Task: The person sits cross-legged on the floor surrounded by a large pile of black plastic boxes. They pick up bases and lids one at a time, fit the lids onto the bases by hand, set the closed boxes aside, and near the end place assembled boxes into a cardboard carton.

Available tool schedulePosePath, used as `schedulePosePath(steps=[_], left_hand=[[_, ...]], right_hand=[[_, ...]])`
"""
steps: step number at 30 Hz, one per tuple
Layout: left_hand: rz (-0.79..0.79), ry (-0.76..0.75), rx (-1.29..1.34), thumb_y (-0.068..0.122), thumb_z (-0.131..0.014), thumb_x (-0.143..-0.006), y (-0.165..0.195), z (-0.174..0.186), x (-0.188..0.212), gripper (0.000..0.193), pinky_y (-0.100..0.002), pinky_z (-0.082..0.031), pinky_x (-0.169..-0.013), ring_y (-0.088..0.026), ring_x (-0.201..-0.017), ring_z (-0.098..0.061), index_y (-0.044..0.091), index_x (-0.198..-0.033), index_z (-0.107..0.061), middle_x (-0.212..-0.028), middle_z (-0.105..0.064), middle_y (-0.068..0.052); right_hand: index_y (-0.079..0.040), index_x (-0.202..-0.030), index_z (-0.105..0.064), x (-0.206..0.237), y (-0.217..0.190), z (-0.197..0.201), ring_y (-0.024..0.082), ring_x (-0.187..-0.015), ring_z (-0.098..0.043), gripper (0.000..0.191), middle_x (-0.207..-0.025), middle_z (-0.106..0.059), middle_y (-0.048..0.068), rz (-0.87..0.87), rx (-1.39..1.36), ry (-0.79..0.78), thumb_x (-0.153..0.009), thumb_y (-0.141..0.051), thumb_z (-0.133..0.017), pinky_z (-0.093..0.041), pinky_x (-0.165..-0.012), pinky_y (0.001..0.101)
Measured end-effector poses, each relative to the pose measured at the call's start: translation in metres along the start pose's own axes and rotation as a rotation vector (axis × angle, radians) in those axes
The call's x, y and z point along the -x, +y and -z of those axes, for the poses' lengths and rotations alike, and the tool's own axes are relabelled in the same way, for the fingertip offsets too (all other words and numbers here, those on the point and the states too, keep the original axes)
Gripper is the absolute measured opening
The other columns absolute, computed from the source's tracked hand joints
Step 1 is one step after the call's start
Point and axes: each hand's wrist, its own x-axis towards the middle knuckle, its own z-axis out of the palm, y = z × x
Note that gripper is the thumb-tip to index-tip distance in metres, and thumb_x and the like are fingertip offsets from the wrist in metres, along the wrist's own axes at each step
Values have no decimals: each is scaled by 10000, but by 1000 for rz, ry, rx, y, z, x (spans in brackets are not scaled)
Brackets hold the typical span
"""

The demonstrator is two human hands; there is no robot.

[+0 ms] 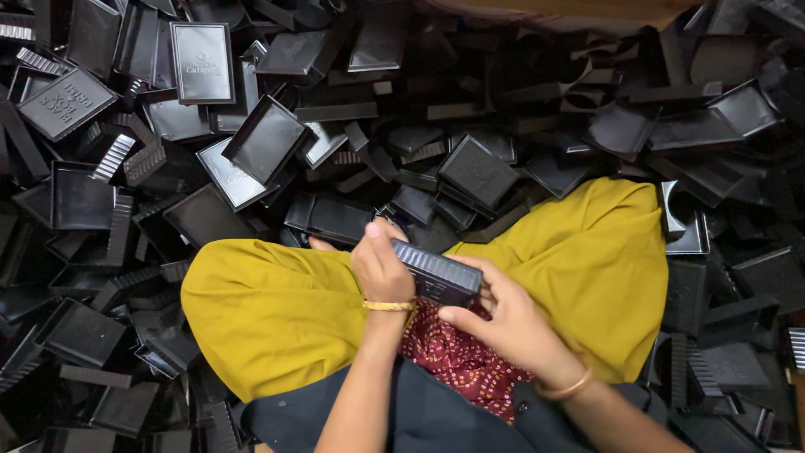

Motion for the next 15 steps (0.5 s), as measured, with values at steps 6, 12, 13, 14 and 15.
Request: schedulePosePath(steps=[6, 12, 13, 14, 15], left_hand=[[115, 14, 93, 355, -247, -1122, 0, -11, -4, 619, -391, -450, -644, -288, -622, -582, 17, -714, -567, -648, -579, -134], [-20, 18, 9, 197, -543, -1027, -9, -21, -28, 189, -346, -528, -785, -233, -882, -649, 30, -1050, -629, -982, -633, -120], [-40, 59, -62, 151, -618, -981, -9, -20, -33, 154, -343, -533, -781, -232, -899, -647, 35, -1081, -633, -1017, -626, -121], [3, 51, -43, 126, -632, -966, -9, -19, -37, 149, -341, -547, -793, -227, -906, -655, 40, -1087, -622, -1026, -621, -111], [50, 41, -26, 100, -646, -951, -8, -18, -38, 156, -338, -561, -805, -222, -912, -663, 44, -1092, -612, -1034, -615, -102]], right_hand=[[41, -1229, -664, -5, -17, -7, 82, -873, -690, 429, -1005, -766, 38, 96, 309, 116, -839, -78, -795, -584, -796, 243], [4, -1261, -633, -87, -92, 36, 263, -1118, -642, 478, -1264, -647, 160, 546, 944, 275, -901, -256, -810, -518, -955, 366], [2, -1259, -612, -99, -100, 39, 287, -1096, -643, 511, -1232, -641, 175, 455, 954, 270, -882, -278, -814, -518, -938, 379], [2, -1257, -590, -108, -106, 42, 311, -1075, -645, 545, -1201, -635, 190, 364, 961, 267, -863, -300, -817, -518, -921, 392], [1, -1254, -569, -113, -109, 43, 335, -1054, -648, 579, -1170, -629, 206, 268, 965, 262, -845, -322, -821, -519, -903, 405]])
